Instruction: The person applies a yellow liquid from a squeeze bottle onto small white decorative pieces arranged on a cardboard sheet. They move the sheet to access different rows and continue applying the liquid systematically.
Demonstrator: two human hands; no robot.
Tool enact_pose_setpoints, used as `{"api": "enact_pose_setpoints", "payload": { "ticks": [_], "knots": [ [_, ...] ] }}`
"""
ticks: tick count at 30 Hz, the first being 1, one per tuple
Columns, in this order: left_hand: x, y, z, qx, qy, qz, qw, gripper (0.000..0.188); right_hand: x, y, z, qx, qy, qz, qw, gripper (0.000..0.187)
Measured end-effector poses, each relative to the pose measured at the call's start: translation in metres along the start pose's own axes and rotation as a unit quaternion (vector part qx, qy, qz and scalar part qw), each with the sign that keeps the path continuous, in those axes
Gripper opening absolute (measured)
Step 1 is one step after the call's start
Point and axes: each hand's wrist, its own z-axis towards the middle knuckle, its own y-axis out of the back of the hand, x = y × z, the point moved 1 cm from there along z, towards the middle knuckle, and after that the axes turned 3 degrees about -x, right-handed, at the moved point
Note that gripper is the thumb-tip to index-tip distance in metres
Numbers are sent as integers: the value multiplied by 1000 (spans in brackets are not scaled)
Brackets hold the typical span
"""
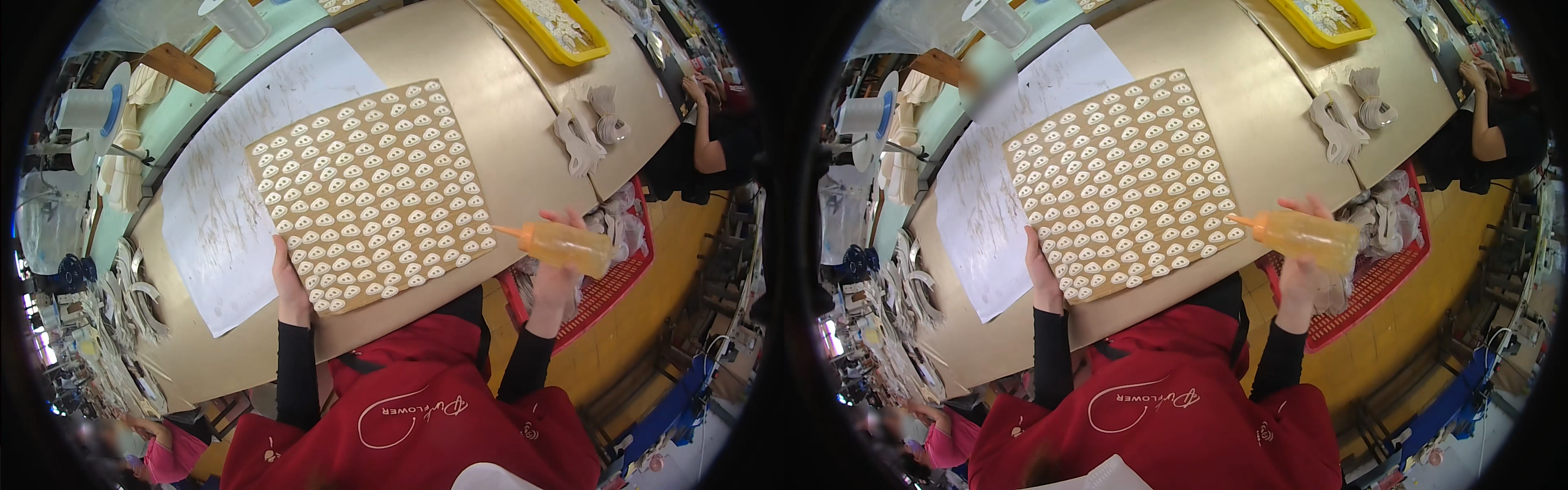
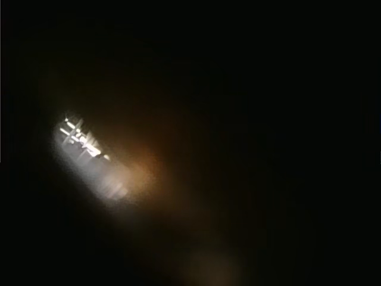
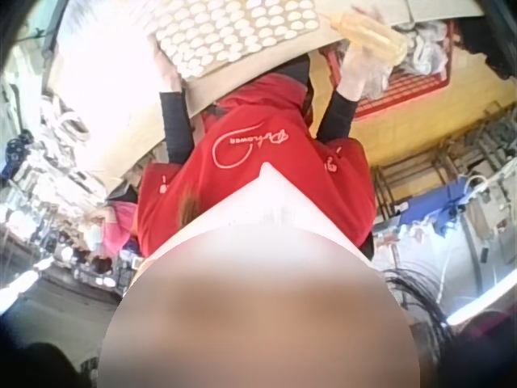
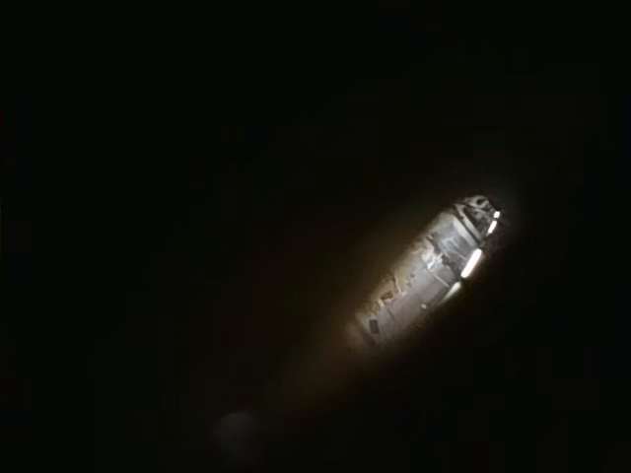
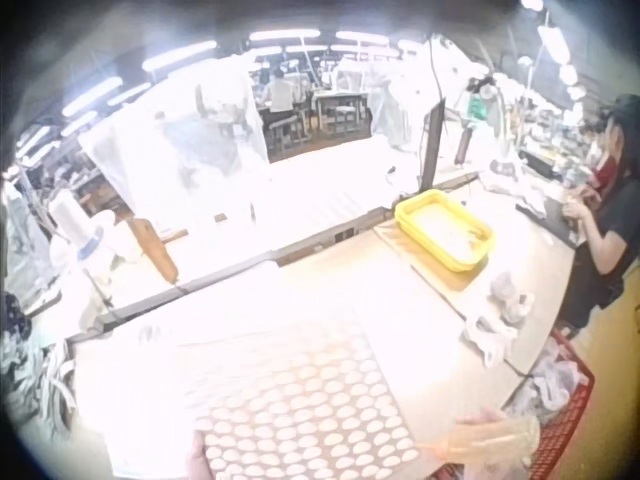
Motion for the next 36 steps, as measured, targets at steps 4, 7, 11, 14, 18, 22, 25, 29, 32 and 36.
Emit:
{"api": "enact_pose_setpoints", "payload": {
  "ticks": [4, 7, 11, 14, 18, 22, 25, 29, 32, 36],
  "knots": [
    [7, 10, 5, 2, -4, 19, 1000, 64, -25, -15, -20, -69, -73, 22, 995, 55],
    [8, 16, 9, -32, -25, 26, 999, 65, -33, -23, -28, -99, -79, -27, 992, 40],
    [7, 20, 12, -29, -26, 16, 999, 69, -34, -27, -27, -48, -81, -78, 992, 36],
    [7, 22, 10, -1, -21, 5, 1000, 69, -38, -26, -31, -46, -63, -77, 994, 33],
    [9, 23, 5, -18, 41, -47, 998, 68, -47, -24, -41, -85, -49, -66, 993, 33],
    [2, 18, -9, 13, -40, 66, 997, 67, -45, -14, -42, -111, -71, -70, 989, 41],
    [-14, 21, -15, -32, 18, 176, 984, 58, -45, -7, -36, -129, -78, -91, 984, 44],
    [-43, 34, -26, -25, -16, 389, 921, 42, -47, -1, -31, -133, -79, -91, 984, 45],
    [-46, 38, -47, -46, -79, 508, 857, 32, -45, 1, -30, -119, -65, -73, 988, 45],
    [-37, 37, -77, 11, -158, 580, 799, 25, -45, -8, -30, -119, -89, -78, 986, 44]
  ]
}}
